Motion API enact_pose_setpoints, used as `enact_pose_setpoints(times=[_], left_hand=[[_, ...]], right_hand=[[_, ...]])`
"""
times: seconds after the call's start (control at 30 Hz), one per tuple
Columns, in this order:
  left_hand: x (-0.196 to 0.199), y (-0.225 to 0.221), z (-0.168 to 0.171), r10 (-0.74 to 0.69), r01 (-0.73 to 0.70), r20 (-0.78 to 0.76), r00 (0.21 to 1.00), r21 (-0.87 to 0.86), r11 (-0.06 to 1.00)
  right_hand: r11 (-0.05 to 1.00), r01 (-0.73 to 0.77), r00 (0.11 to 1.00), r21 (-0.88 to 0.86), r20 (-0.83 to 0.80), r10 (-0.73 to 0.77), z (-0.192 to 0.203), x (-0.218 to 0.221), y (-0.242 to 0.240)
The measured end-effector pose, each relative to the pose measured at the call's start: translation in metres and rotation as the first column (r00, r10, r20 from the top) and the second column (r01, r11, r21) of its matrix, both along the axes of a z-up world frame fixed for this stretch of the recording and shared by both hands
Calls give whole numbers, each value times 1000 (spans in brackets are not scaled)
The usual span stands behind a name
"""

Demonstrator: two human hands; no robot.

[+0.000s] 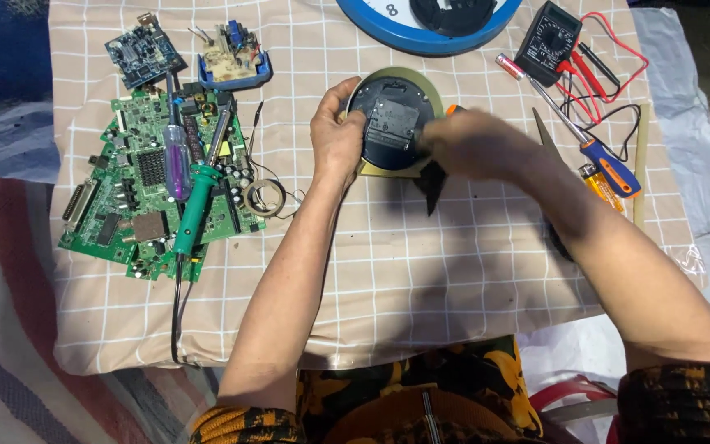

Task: The person disassembles a small clock, handles various components, and then uses a small cloth to polish the back casing of a larger wall clock.

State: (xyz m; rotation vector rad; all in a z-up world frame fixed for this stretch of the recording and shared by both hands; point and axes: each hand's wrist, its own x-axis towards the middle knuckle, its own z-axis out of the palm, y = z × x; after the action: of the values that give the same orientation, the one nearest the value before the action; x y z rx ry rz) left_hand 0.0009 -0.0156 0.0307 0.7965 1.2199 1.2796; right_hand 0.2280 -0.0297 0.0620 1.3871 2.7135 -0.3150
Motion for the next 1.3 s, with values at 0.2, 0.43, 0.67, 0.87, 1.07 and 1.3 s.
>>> enact_pose_setpoints(times=[0.2,0.43,0.67,0.87,1.07,1.3], left_hand=[[4,9,-22,20,-24,44,999,86,996],[1,1,-5,8,-8,-5,1000,50,999],[0,4,-14,3,-1,-25,1000,76,997],[1,8,-16,-19,18,14,1000,83,996],[2,8,-17,-9,8,14,1000,91,996],[1,11,-27,4,-2,-19,1000,101,995]], right_hand=[[959,282,958,8,59,-282,41,-28,2],[560,-493,846,666,516,133,-27,-15,-21],[985,150,970,-91,-179,-164,30,-83,-34],[971,24,984,238,166,-64,-6,-63,-30],[997,77,993,17,-95,-75,39,-34,-19],[936,348,851,-55,-400,-340,41,-77,20]])
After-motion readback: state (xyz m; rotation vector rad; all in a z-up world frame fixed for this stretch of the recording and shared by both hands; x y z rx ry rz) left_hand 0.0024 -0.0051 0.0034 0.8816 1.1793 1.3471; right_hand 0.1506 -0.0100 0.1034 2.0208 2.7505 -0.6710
